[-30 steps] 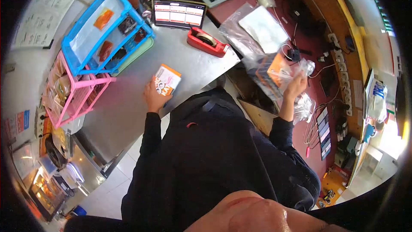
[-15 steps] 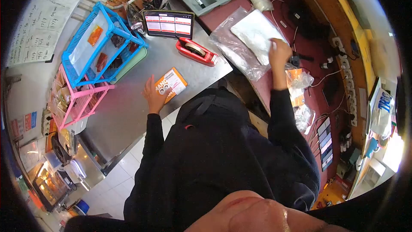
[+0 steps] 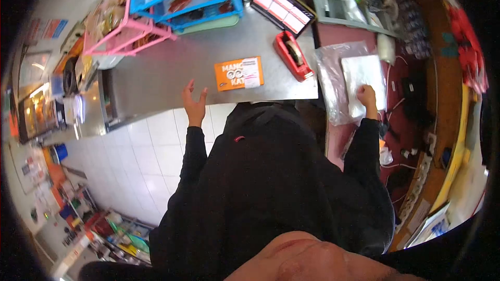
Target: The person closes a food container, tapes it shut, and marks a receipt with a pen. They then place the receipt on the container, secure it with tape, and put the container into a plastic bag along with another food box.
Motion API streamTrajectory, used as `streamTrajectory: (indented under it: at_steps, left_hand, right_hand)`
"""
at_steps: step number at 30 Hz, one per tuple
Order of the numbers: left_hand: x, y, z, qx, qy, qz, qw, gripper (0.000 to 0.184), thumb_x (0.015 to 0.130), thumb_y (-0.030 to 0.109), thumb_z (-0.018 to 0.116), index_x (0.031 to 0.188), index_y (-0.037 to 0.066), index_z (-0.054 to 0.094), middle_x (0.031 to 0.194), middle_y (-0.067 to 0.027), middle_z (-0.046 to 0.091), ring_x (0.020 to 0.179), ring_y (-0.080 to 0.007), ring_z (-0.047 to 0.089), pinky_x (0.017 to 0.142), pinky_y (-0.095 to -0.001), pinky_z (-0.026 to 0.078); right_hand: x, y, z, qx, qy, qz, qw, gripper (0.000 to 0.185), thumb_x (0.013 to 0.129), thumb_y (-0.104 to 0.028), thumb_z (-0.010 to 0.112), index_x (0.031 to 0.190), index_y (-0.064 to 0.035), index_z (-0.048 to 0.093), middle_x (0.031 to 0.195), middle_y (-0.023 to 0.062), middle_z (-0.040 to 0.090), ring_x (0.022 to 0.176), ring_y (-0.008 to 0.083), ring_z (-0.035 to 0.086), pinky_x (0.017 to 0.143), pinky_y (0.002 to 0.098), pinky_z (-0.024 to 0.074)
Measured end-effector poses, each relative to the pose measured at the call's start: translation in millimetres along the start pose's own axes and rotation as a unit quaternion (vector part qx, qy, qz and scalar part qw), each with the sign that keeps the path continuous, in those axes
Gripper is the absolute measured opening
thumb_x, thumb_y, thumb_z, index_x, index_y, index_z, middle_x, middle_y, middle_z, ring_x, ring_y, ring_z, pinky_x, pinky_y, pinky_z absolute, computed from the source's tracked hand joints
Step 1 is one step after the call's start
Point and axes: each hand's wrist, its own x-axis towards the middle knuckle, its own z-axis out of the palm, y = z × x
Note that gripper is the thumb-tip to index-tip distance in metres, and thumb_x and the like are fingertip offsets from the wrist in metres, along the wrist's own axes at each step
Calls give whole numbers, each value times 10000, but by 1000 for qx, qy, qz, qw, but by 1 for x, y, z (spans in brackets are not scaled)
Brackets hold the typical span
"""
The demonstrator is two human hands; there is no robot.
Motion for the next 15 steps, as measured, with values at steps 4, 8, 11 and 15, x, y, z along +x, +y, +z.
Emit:
streamTrajectory:
  at_steps: [4,8,11,15]
  left_hand:
    - [-16,-16,-14,-30,10,-37,999,473,820,283,681,1214,73,523,1182,-136,503,1019,-247,517,869,-361,432]
    - [-13,-28,-19,-54,-12,-54,997,406,832,253,671,1174,68,556,1085,-109,556,923,-191,558,815,-321,455]
    - [5,-33,-13,-98,-68,-54,991,356,849,223,651,1159,71,565,1021,-89,583,873,-160,575,803,-305,457]
    - [41,-8,23,-196,-200,-72,957,304,869,186,623,1149,81,568,1032,-61,597,899,-139,584,805,-290,458]
  right_hand:
    - [4,-5,2,-18,-18,32,999,165,715,-179,620,774,-30,659,746,183,630,727,323,627,658,391,489]
    - [-6,-18,-4,-6,71,33,997,188,793,-199,597,848,-27,649,850,201,636,801,337,626,701,393,483]
    - [-11,-37,-22,72,202,125,969,189,836,-199,563,907,-36,626,873,201,633,802,332,625,694,392,475]
    - [-10,-33,-73,504,258,67,822,266,961,-252,442,988,-27,579,821,47,595,652,165,544,620,300,459]
